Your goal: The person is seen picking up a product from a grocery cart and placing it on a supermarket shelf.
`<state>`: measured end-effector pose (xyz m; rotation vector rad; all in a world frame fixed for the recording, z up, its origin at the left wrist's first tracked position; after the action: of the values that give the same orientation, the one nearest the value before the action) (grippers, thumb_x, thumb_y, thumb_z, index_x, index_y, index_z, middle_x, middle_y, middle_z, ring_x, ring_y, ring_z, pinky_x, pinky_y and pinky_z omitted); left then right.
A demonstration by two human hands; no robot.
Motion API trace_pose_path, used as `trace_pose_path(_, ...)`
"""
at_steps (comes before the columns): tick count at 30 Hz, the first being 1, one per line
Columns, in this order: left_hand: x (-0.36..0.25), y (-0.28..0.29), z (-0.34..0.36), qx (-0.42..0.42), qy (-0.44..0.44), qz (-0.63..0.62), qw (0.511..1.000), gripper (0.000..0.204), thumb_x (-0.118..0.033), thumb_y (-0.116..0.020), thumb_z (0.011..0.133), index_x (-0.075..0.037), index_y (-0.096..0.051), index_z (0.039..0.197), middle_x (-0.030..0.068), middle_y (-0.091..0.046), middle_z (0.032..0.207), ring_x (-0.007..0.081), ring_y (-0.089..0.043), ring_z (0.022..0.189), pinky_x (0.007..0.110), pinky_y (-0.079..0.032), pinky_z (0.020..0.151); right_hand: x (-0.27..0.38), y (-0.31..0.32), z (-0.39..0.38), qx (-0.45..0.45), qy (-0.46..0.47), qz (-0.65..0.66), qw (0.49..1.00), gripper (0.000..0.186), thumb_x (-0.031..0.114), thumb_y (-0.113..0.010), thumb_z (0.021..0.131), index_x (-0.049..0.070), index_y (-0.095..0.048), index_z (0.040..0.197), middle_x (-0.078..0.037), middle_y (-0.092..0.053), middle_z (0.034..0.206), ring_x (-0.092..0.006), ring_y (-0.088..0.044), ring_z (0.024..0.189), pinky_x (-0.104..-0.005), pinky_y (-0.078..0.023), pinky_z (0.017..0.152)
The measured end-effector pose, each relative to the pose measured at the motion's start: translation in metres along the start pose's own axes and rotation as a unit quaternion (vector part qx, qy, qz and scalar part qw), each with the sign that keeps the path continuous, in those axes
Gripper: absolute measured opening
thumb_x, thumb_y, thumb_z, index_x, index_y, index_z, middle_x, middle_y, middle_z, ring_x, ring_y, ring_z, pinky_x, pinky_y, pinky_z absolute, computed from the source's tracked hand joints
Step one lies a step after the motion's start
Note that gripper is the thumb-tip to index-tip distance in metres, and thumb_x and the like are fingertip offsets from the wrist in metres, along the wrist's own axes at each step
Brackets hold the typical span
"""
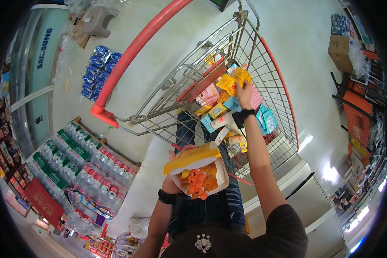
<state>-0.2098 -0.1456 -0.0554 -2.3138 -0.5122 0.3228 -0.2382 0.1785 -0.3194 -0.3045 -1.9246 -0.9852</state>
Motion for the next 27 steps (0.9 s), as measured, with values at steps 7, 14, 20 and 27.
trace_pose_path(7,0.002,-0.001,-0.009,-0.019,0.005,0.002,1.000,0.071,-0.066,-0.027,0.087,-0.005,-0.042,0.121,0.0130,-0.050,0.120,0.0262,-0.050,0.112,0.038,-0.039,0.098,0.082,0.081,-0.108,-0.012,0.088,0.033,0.995,0.024,0.011,-0.052,0.088,0.000,-0.052,0.110,-0.011,-0.058,0.093,-0.0196,-0.054,0.077,-0.0290,-0.043,0.069)
trace_pose_path(14,0.021,0.004,-0.011,-0.008,0.018,0.004,1.000,0.074,-0.068,-0.031,0.084,-0.005,-0.042,0.120,0.0137,-0.051,0.120,0.0264,-0.050,0.111,0.038,-0.040,0.097,0.022,0.084,-0.146,0.080,0.035,0.010,0.996,0.022,0.005,-0.057,0.079,0.002,-0.036,0.080,-0.018,-0.054,0.081,-0.0291,-0.052,0.070,-0.0341,-0.043,0.065)
trace_pose_path(20,0.033,0.017,-0.014,0.010,0.014,0.043,0.999,0.074,-0.069,-0.032,0.084,-0.005,-0.043,0.120,0.0140,-0.051,0.120,0.0261,-0.050,0.112,0.038,-0.040,0.098,-0.004,0.066,-0.145,0.057,-0.019,-0.046,0.997,0.039,0.018,-0.067,0.075,0.002,-0.046,0.103,-0.021,-0.061,0.079,-0.0370,-0.062,0.074,-0.0412,-0.047,0.063)
trace_pose_path(27,0.039,0.016,-0.023,-0.006,0.008,0.050,0.999,0.074,-0.068,-0.034,0.083,-0.005,-0.045,0.118,0.0136,-0.053,0.116,0.0261,-0.052,0.108,0.038,-0.040,0.096,-0.002,0.050,-0.141,0.005,-0.069,-0.070,0.995,0.041,0.027,-0.071,0.070,0.002,-0.057,0.100,-0.022,-0.063,0.084,-0.0386,-0.061,0.077,-0.0411,-0.048,0.066)
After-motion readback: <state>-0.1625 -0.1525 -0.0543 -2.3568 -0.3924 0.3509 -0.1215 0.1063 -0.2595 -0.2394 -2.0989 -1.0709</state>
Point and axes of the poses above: each hand's wrist, its own z-axis towards the middle knuckle, its own y-axis out of the back of the hand, x = y × z, the point moved 6 cm from there along z, towards the middle knuckle
